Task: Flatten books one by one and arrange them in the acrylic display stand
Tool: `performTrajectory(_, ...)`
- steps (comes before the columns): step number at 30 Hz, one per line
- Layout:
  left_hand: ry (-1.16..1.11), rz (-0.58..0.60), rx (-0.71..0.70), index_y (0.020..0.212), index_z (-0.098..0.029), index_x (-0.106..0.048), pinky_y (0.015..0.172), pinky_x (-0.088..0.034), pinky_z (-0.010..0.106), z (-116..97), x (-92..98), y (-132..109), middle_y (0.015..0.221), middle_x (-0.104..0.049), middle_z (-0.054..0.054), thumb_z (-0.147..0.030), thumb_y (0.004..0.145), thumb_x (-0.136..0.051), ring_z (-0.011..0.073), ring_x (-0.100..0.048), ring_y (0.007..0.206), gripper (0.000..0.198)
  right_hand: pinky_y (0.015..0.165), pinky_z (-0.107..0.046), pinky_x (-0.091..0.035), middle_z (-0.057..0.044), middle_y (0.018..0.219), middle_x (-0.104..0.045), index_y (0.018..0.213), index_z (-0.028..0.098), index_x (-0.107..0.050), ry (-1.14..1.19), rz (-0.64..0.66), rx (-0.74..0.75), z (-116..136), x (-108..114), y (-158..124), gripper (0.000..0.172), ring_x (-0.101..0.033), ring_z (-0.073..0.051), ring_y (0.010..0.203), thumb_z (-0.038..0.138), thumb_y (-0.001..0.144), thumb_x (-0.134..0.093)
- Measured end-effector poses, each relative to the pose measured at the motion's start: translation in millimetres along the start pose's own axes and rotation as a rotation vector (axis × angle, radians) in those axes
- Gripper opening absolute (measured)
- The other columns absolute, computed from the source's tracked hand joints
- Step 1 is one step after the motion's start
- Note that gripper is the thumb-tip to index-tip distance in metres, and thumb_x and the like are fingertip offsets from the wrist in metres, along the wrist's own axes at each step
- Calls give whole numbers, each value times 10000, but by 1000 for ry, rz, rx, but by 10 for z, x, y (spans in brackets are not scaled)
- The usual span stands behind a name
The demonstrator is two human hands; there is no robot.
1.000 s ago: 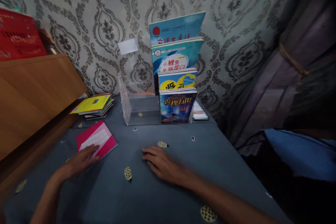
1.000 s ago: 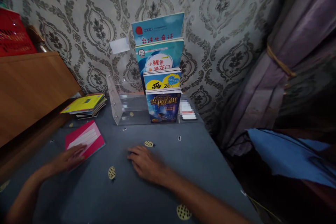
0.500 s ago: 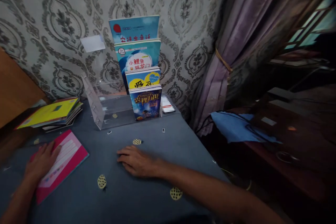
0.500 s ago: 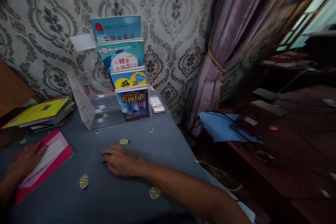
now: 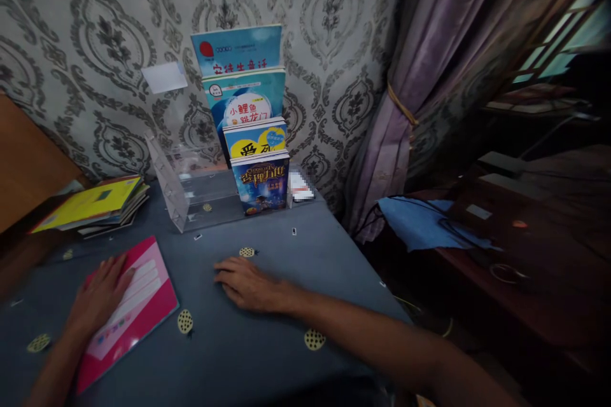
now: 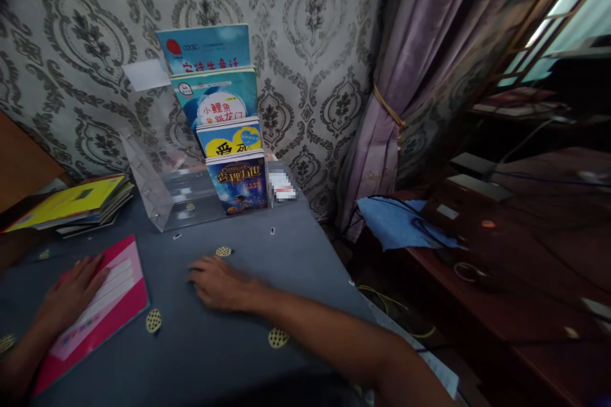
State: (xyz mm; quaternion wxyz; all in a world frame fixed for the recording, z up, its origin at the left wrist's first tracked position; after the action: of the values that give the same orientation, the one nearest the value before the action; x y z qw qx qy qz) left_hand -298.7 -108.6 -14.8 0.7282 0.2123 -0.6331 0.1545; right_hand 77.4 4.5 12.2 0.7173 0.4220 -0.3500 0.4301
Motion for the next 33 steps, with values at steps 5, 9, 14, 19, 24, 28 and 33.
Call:
performTrajectory(5,-103,2,-43,1560,-168,-375,1163,-336,566,-345,80,-163,1627,-354,129,-495,984,-179,298,-280,1526,691,1137,-375,-415,-146,1395,-620,1206,120,-674,19,-63,-70,-36,-32,-5,280,-569,-219,1288,148,962,-540)
performTrajectory(9,-100,-7,-101,1548,-196,-404,1163,-342,553,-574,121,-282,1618,-375,115,-472,984,-236,293,-291,1522,650,1140,-403,-409,-152,1399,-616,1326,131,-604,59,-122,-163,-86,-58,-22,371,-556,-229,1308,143,965,-519)
performTrajectory(14,-105,-14,-213,1557,-185,-380,1170,-323,578,-908,206,-467,1630,-342,124,-450,1004,-247,301,-280,1526,627,1154,-419,-390,-179,1418,-597,1373,103,-562,88,-157,-225,-171,-42,-78,425,-524,-233,1349,126,955,-492)
performTrajectory(19,-123,-38,-307,1559,-180,-372,1175,-318,579,-1302,298,-632,1635,-323,131,-462,1019,-242,306,-266,1530,623,1166,-447,-379,-187,1452,-574,1374,115,-567,60,-157,-259,-248,36,-153,421,-509,-243,1377,144,961,-491)
performTrajectory(24,-142,-17,-339,1552,-169,-383,1185,-304,586,-1655,361,-684,1638,-305,132,-461,1027,-254,302,-256,1533,615,1170,-455,-367,-180,1456,-576,1385,124,-564,17,-158,-306,-328,99,-220,405,-507,-235,1386,177,1004,-438)
performTrajectory(28,-156,-66,-379,1534,-168,-413,1179,-310,602,-1938,410,-673,1620,-343,146,-441,1031,-303,310,-290,1520,583,1176,-448,-357,-165,1458,-579,1392,131,-561,11,-167,-344,-397,144,-265,407,-498,-226,1394,230,1040,-382)
performTrajectory(33,-154,-66,-446,1521,-162,-430,1169,-326,607,-2344,443,-633,1601,-378,163,-425,1024,-374,316,-334,1500,565,1173,-438,-369,-159,1456,-582,1414,127,-546,1,-190,-398,-481,222,-325,431,-503,-228,1383,253,1035,-383)
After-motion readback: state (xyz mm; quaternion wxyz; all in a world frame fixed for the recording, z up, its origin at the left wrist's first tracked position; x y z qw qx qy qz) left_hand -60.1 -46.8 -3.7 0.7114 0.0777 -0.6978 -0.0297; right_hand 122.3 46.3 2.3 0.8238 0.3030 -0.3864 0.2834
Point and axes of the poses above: each hand's wrist, its own y-axis towards the middle knuckle, its own x-axis out of the back of the hand, z = x × y, the point moved 2 cm from there along y, towards the middle knuckle
